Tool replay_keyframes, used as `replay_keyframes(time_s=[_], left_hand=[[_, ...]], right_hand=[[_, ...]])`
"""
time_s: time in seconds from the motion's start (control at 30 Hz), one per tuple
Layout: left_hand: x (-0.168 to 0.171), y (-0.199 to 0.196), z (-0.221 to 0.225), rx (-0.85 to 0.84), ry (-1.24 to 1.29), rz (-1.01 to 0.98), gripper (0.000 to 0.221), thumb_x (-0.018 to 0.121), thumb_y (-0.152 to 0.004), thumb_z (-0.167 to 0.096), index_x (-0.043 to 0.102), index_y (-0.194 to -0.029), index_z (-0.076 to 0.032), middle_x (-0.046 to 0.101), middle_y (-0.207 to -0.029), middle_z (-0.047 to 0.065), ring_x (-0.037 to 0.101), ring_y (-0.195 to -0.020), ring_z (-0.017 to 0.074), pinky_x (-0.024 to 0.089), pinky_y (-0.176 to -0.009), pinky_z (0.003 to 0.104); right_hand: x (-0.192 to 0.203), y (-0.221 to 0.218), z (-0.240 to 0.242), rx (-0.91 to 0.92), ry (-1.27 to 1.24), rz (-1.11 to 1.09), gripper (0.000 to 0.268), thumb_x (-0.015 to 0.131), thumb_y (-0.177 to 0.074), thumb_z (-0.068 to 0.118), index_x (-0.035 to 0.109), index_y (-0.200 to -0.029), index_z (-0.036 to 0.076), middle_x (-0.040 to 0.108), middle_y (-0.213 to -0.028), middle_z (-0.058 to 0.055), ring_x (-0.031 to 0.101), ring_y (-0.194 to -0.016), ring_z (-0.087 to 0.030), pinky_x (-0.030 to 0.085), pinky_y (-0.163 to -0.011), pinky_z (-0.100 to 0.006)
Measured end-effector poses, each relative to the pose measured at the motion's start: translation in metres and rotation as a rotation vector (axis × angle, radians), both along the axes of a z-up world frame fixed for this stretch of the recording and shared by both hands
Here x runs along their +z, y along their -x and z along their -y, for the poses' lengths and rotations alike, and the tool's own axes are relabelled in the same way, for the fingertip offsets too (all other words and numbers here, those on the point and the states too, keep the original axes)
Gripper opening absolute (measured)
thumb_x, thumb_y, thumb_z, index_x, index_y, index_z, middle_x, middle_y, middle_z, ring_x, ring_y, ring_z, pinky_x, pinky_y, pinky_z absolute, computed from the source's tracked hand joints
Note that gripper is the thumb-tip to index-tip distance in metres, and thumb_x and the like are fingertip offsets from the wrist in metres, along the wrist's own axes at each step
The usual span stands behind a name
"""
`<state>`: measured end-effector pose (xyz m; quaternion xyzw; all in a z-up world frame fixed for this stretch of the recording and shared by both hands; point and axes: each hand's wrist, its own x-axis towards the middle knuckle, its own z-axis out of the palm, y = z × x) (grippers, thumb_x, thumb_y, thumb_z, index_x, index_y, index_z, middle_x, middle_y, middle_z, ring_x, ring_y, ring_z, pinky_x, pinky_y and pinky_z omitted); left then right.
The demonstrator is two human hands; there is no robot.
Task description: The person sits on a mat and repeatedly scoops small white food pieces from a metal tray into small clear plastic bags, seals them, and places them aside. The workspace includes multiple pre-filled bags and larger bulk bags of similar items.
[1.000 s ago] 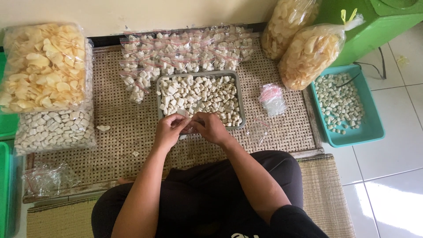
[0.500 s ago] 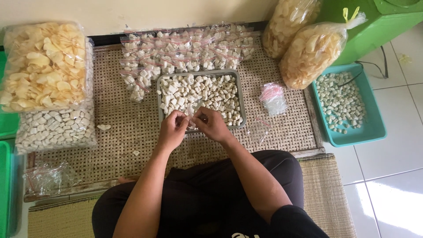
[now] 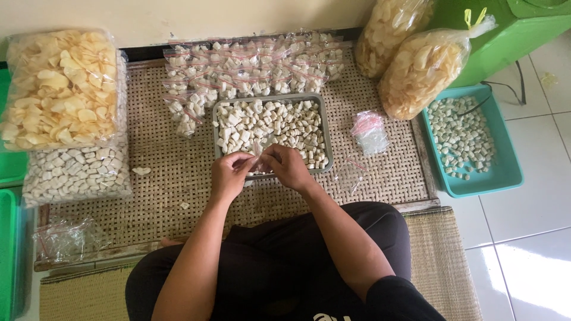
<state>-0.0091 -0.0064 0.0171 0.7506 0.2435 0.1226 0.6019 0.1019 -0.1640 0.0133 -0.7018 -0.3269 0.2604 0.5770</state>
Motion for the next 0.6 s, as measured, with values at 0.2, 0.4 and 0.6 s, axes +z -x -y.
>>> replay_keyframes(time_s=[0.2, 0.4, 0.6], left_hand=[[0.009, -0.002, 0.010, -0.012, 0.136, 0.059, 0.016, 0.072, -0.096, -0.017, 0.074, -0.101, -0.001, 0.073, -0.083, 0.013, 0.068, -0.075, 0.0143, 0.059, -0.074, 0.032], [0.017, -0.004, 0.014, -0.011, 0.100, 0.087, 0.015, 0.082, -0.086, -0.011, 0.074, -0.095, -0.003, 0.073, -0.076, 0.013, 0.070, -0.069, 0.0137, 0.059, -0.069, 0.028], [0.013, -0.001, 0.012, -0.022, 0.098, 0.067, 0.011, 0.076, -0.093, -0.012, 0.072, -0.092, -0.002, 0.072, -0.074, 0.012, 0.068, -0.066, 0.0131, 0.058, -0.069, 0.026]], right_hand=[[-0.014, -0.008, -0.002, -0.013, -0.037, -0.057, 0.017, 0.058, -0.105, 0.008, 0.071, -0.104, -0.002, 0.074, -0.079, -0.020, 0.074, -0.076, -0.031, 0.060, -0.072, -0.044], [-0.019, -0.009, -0.002, -0.015, -0.003, -0.058, 0.015, 0.060, -0.103, 0.009, 0.072, -0.103, -0.001, 0.073, -0.080, -0.019, 0.072, -0.076, -0.027, 0.060, -0.073, -0.041], [-0.012, -0.007, 0.000, 0.018, 0.005, -0.044, 0.016, 0.060, -0.103, 0.009, 0.074, -0.103, 0.001, 0.074, -0.079, -0.018, 0.073, -0.077, -0.029, 0.059, -0.074, -0.042]])
